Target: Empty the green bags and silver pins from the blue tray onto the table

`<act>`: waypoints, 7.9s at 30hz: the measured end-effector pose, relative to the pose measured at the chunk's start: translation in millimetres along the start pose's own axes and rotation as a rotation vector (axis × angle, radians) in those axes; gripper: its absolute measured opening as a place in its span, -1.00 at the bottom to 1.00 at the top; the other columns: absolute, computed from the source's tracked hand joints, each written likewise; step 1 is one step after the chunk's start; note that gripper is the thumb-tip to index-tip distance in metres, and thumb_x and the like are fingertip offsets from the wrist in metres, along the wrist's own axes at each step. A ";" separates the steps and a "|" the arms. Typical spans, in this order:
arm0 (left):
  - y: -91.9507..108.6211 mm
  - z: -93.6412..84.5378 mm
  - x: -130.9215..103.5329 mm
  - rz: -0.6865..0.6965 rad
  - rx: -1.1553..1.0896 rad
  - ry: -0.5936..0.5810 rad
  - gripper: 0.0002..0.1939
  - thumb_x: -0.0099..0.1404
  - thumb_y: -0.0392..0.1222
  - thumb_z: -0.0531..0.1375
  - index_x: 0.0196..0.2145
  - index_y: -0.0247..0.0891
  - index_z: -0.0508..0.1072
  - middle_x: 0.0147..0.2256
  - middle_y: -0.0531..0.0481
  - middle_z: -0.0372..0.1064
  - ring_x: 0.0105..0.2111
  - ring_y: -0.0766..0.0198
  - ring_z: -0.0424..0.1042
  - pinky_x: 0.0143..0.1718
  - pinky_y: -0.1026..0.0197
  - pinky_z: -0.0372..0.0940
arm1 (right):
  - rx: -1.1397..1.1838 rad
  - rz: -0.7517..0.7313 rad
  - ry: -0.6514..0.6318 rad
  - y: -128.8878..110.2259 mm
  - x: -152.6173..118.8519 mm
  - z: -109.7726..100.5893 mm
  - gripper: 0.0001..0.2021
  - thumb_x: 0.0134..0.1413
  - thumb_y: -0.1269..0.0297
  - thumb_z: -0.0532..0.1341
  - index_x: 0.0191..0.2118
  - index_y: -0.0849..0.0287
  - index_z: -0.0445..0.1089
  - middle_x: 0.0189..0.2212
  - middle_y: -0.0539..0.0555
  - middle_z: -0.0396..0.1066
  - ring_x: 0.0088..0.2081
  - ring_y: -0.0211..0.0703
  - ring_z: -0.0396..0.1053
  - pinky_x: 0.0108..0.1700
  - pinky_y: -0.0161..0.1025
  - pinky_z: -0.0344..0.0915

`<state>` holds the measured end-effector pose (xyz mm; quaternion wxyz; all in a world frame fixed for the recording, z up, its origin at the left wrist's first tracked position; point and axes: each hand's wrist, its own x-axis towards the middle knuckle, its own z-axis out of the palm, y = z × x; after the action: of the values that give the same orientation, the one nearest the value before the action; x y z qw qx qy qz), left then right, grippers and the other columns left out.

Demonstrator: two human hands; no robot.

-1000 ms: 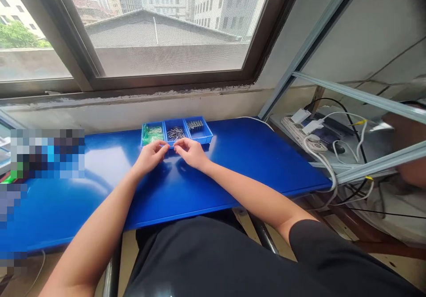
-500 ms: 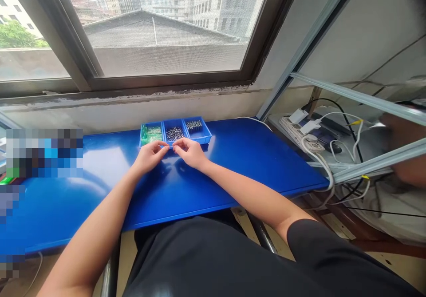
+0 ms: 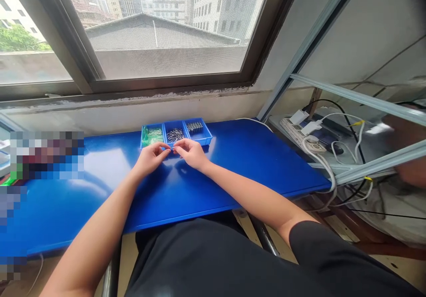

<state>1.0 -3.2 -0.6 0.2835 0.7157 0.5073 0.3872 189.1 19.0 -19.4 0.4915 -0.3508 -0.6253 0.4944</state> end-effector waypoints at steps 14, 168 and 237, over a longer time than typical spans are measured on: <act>-0.7 0.3 0.5 -0.006 -0.008 -0.011 -0.69 0.25 0.03 0.24 -0.21 -0.27 0.52 -0.65 0.16 0.20 -0.64 0.37 0.19 -0.56 0.29 0.08 | -0.038 -0.014 -0.006 0.8 -0.7 0.8 -0.88 0.07 0.27 0.27 -0.26 0.18 0.45 -0.37 0.07 0.55 -0.30 -0.14 0.53 -0.19 -0.17 0.47; -1.3 18.8 -3.1 0.188 0.077 -0.033 -0.50 0.37 -0.01 0.00 -0.67 -0.24 0.03 -0.67 0.11 -0.09 -0.60 0.40 -0.09 -0.58 0.25 -0.14 | -0.508 -0.284 -0.320 -8.1 1.7 -15.1 -0.57 0.21 0.11 0.05 -0.62 0.14 -0.04 -0.66 -0.10 -0.06 -0.56 -0.36 -0.07 -0.48 -0.29 -0.09; -2.2 -15.0 -5.0 0.224 0.415 0.338 -0.56 0.27 -0.11 0.05 -0.69 -0.22 -0.02 -0.70 0.14 -0.15 -0.66 0.40 -0.09 -0.54 0.23 -0.10 | -0.715 0.033 -0.485 -32.3 -11.9 -27.1 -0.60 0.22 0.08 0.09 -0.57 0.18 0.11 -0.62 -0.07 0.15 -0.51 -0.32 0.07 -0.41 -0.29 -0.03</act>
<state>-13.7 -7.0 4.4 -0.0019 0.7352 0.5336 0.4180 219.9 6.9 9.4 0.1701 -0.3826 -0.8489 0.3227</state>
